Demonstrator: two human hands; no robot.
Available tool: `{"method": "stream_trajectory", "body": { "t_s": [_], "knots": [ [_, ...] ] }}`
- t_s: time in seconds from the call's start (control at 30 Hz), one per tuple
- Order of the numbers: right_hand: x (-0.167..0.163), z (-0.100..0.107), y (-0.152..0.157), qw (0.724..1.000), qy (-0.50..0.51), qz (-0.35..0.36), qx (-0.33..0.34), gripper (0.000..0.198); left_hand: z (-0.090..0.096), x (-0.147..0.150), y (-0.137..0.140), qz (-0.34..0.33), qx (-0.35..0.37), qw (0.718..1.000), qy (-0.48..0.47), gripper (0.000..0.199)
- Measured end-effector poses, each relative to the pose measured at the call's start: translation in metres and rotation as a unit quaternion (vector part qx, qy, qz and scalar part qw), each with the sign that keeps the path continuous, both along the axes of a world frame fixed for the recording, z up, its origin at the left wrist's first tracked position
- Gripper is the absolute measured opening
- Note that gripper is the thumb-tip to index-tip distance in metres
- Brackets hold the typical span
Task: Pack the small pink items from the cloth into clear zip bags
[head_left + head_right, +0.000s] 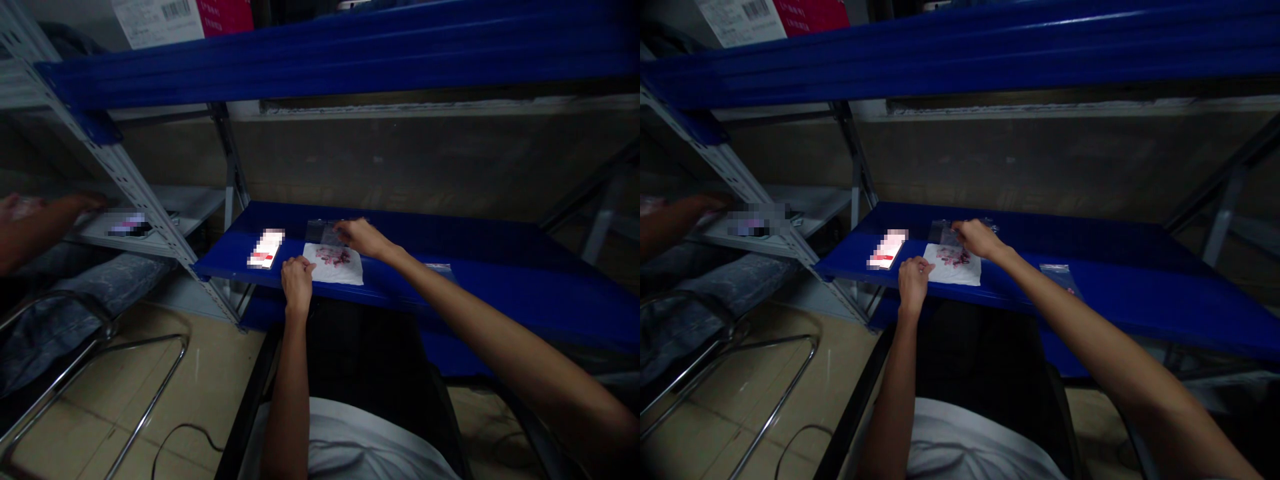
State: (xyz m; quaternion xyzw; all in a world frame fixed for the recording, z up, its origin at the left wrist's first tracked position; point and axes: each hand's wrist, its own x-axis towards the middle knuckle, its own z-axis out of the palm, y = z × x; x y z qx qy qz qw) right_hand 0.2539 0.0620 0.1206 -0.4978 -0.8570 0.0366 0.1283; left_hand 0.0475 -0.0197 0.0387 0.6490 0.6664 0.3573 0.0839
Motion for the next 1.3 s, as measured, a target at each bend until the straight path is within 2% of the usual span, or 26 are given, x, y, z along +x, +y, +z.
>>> {"method": "stream_trajectory", "body": {
  "t_s": [0.27,0.47,0.6,0.67,0.77,0.87,0.97,1.07,1.17,1.23,1.3],
  "knots": [
    [0.004,0.004,-0.001,1.0,0.028,0.009,-0.007,0.033,-0.001,0.0,0.003,-0.004,0.008,1.0,-0.015,0.004],
    [0.013,0.007,-0.002,0.998,0.056,-0.012,-0.001,0.032,0.001,0.017,0.027,-0.113,0.02,0.992,-0.052,0.011],
    [0.025,-0.003,-0.008,0.985,0.158,-0.074,-0.014,0.031,0.001,0.021,0.041,-0.145,0.023,0.987,-0.063,0.016],
    [0.032,-0.015,-0.013,0.961,0.247,-0.121,-0.037,0.03,0.002,0.021,0.043,-0.155,0.031,0.985,-0.064,0.016],
    [0.04,-0.039,-0.022,0.903,0.388,-0.172,-0.07,0.023,0.003,0.02,0.044,-0.164,0.039,0.984,-0.062,0.016],
    [0.04,-0.063,-0.032,0.82,0.528,-0.195,-0.1,0.021,0.004,0.019,0.045,-0.166,0.042,0.983,-0.058,0.014],
    [0.034,-0.079,-0.041,0.732,0.64,-0.198,-0.124,0.033,0.004,0.015,0.042,-0.162,0.048,0.984,-0.053,0.014],
    [0.024,-0.086,-0.045,0.671,0.701,-0.2,-0.138,0.038,0.001,0.004,0.036,-0.138,0.055,0.988,-0.04,0.021],
    [0.015,-0.088,-0.04,0.641,0.721,-0.224,-0.138,0.036,-0.001,-0.011,0.027,-0.106,0.042,0.993,0.002,0.029],
    [0.011,-0.088,-0.035,0.642,0.716,-0.238,-0.135,0.034,-0.002,-0.018,0.022,-0.102,0.028,0.994,0.031,0.032],
    [0.009,-0.089,-0.03,0.655,0.702,-0.25,-0.126,0.034,-0.002,-0.021,0.019,-0.114,0.015,0.992,0.049,0.034]
  ]
}}
